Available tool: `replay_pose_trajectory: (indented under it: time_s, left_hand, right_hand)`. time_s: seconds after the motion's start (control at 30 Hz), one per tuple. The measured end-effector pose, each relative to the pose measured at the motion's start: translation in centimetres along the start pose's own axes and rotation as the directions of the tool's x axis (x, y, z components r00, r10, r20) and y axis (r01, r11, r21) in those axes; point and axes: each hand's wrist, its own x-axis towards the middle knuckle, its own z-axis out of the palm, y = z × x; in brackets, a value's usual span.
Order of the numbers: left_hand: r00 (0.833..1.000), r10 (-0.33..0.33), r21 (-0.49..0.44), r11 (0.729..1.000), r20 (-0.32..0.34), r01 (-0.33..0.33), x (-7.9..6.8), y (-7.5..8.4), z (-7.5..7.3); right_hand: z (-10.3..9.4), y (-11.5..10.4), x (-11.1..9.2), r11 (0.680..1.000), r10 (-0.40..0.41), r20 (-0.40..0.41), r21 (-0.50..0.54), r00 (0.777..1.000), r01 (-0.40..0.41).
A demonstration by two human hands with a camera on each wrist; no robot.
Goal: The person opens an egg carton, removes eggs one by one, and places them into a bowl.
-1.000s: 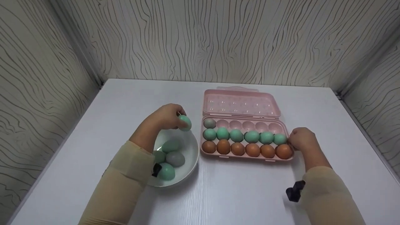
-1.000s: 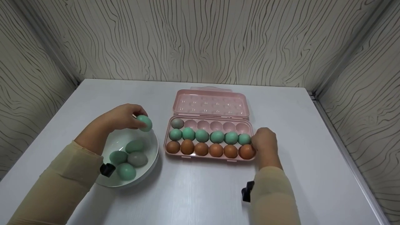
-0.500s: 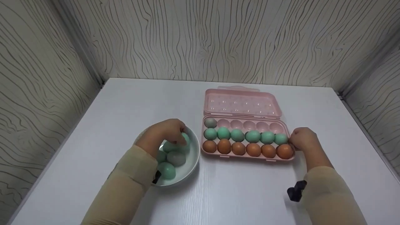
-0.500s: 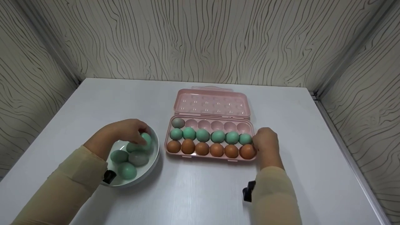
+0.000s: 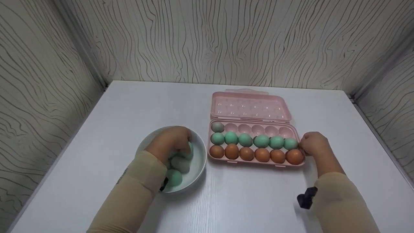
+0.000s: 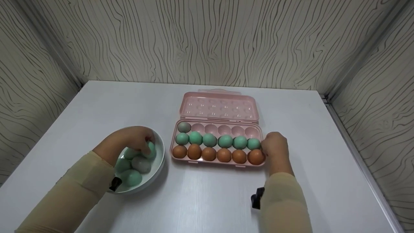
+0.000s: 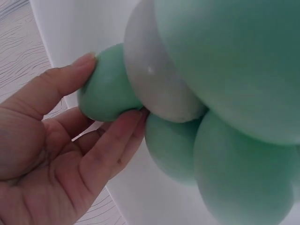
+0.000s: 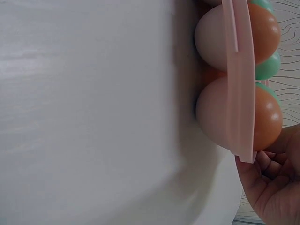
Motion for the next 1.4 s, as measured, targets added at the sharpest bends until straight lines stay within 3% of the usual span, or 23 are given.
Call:
replay_pose_trajectory:
  time_s: [0.3,0.63,1.0,1.07,1.23,1.3,1.4]
  left_hand:
    - [0.998,-0.063,-0.08,0.995,0.03,0.065,-0.1,-0.2,0.3]
    - [0.998,-0.031,0.075,0.997,0.052,0.027,0.4,-0.3,0.2]
    - [0.993,-0.106,-0.057,0.992,0.052,0.109,-0.1,-0.3,-0.3]
    - [0.988,-0.143,-0.117,0.982,0.053,0.148,-0.3,-0.3,-0.4]
    - [0.995,-0.098,-0.034,0.994,0.034,0.099,-0.6,-0.1,-1.2]
    - [0.999,-0.049,0.044,0.998,0.013,0.048,-0.7,0.0,-1.6]
    - [0.999,-0.041,0.048,0.998,-0.01,0.042,-0.9,0.3,-2.1]
  right_hand:
    - [0.0,0.1,-0.1,0.999,-0.027,-0.027,-0.02,0.999,0.027]
    - [0.0,0.0,0.0,1.0,0.001,0.001,0.004,1.0,-0.001]
    - [0.0,0.1,0.0,1.0,0.002,0.007,0.006,1.0,-0.002]
    - [0.0,0.1,0.0,1.0,-0.01,-0.002,-0.004,1.0,0.01]
    - [0.0,0.3,-0.1,0.998,-0.048,-0.028,-0.032,0.998,0.047]
    - [0.0,0.3,-0.1,0.998,-0.054,-0.031,-0.036,0.998,0.052]
    - [0.1,0.2,0.0,0.998,-0.047,-0.027,-0.036,0.999,0.046]
